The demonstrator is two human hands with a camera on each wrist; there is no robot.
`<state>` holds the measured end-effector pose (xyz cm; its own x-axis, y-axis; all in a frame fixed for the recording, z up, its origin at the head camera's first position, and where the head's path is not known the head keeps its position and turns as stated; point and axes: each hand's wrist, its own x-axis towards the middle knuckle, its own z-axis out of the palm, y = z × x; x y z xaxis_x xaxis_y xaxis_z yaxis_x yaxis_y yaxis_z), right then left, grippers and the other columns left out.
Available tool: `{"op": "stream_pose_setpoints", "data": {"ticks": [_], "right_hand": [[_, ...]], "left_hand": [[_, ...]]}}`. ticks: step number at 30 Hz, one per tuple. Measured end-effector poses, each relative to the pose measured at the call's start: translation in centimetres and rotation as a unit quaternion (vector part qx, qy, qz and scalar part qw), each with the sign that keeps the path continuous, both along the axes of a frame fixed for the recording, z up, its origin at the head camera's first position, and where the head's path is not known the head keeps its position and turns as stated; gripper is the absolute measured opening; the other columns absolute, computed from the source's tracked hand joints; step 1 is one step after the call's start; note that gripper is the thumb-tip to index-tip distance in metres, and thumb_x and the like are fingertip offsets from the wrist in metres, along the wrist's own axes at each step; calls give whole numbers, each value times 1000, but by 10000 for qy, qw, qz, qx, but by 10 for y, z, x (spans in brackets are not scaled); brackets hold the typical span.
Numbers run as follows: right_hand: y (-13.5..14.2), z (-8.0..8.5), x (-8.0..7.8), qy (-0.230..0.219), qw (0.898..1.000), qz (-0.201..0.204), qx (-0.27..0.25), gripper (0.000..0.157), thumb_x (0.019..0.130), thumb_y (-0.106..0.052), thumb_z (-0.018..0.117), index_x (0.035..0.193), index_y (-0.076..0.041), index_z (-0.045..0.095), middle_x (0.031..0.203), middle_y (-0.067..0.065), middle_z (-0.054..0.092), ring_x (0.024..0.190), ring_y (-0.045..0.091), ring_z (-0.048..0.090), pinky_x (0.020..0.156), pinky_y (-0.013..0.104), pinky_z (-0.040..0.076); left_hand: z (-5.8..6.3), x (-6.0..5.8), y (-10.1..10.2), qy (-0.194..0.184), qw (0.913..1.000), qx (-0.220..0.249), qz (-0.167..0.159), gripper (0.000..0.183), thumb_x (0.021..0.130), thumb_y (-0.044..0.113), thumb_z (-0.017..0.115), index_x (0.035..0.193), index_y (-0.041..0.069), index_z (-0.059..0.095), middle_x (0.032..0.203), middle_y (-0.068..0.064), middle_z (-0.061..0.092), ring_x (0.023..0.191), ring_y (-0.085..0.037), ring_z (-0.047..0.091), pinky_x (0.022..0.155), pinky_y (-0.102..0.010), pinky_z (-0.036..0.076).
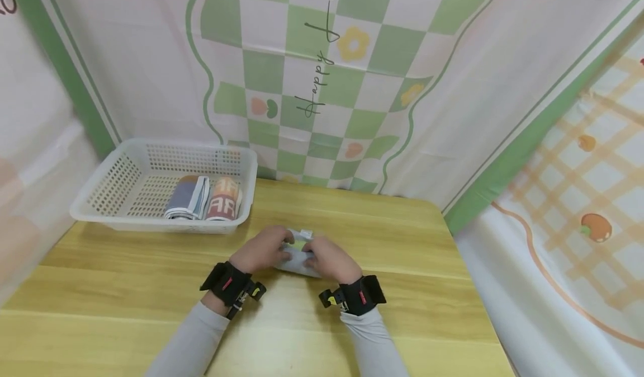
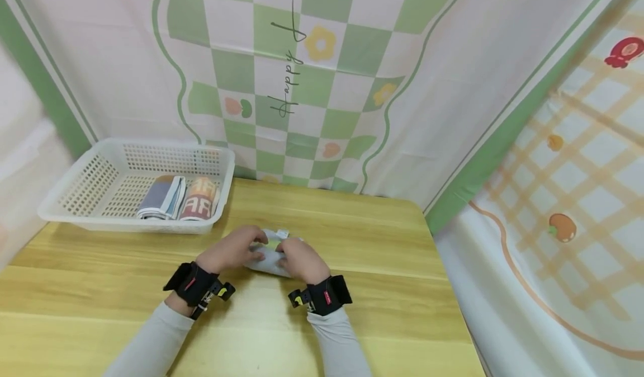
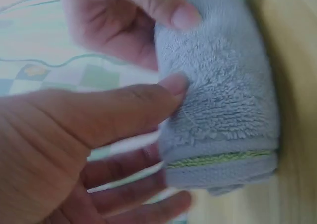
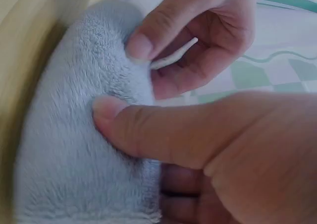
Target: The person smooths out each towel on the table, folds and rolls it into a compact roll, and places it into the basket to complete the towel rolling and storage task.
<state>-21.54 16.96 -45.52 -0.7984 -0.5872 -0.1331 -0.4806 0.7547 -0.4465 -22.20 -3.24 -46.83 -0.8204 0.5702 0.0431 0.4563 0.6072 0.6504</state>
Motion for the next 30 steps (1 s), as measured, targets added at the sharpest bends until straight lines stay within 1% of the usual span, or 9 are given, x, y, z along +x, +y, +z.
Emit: {"op": "stream_pose_setpoints", "data": {"ticks": [5,8,12,13,17,20,23,27,30], "right_hand": [[6,-2,-7,-538,9973,491,-66,14,100,-4,59,95,-2,72,73,-2,53,65,10,46,63,25,39],[10,-5,-11,-714,9950,681,-155,19,103,-3,54,97,-2,72,71,-3,45,63,9,40,62,24,35],[12,-5,-11,-766,9957,475,-225,22,103,-3,52,110,2,73,84,3,63,72,11,50,68,27,43],[11,-4,-9,-658,9970,341,-230,22,103,-3,53,111,2,73,90,5,67,75,12,53,70,28,46],[5,9,2,-102,9997,-175,-137,18,95,3,63,108,2,75,110,13,73,97,22,66,85,40,56],[1,19,10,128,9994,-324,69,24,83,7,75,107,3,75,114,16,72,105,29,67,89,43,57],[-3,18,13,306,9987,-357,203,35,73,6,84,106,4,74,111,16,72,104,31,67,89,43,57],[-6,10,11,605,9973,-384,141,29,75,9,79,103,3,71,102,14,72,95,28,66,84,41,57],[-2,3,6,495,9979,-408,-11,28,84,10,70,110,4,67,106,15,71,95,26,65,82,40,56]], "left_hand": [[2,-2,2,40,9982,78,-586,18,79,-1,72,96,3,78,90,-3,72,76,-13,55,71,-28,49],[-2,-3,5,11,9964,-53,-841,20,75,3,76,95,4,78,83,3,68,70,-7,47,66,-21,42],[-4,-1,9,11,9949,-102,-1008,1,86,4,74,86,3,75,71,5,57,64,-6,43,61,-20,37],[-5,-1,10,52,9949,-104,-1006,7,90,2,70,83,3,73,69,5,54,62,-6,42,60,-20,37],[-6,-1,10,54,9967,-185,-791,26,99,1,58,75,5,63,64,5,44,58,-7,41,56,-21,34],[-8,-2,8,-64,9989,-180,-434,23,100,3,59,78,6,66,68,3,50,60,-10,44,58,-23,37],[-9,-3,9,81,9999,-73,-95,15,98,4,63,86,3,72,78,-3,64,69,-13,54,65,-27,47],[-8,-3,12,513,9986,-97,104,12,95,9,69,86,3,74,82,-6,70,73,-13,59,67,-29,51],[-7,-1,15,570,9981,-225,92,11,91,15,75,83,7,73,77,-2,67,67,-12,56,62,-28,49]]}}
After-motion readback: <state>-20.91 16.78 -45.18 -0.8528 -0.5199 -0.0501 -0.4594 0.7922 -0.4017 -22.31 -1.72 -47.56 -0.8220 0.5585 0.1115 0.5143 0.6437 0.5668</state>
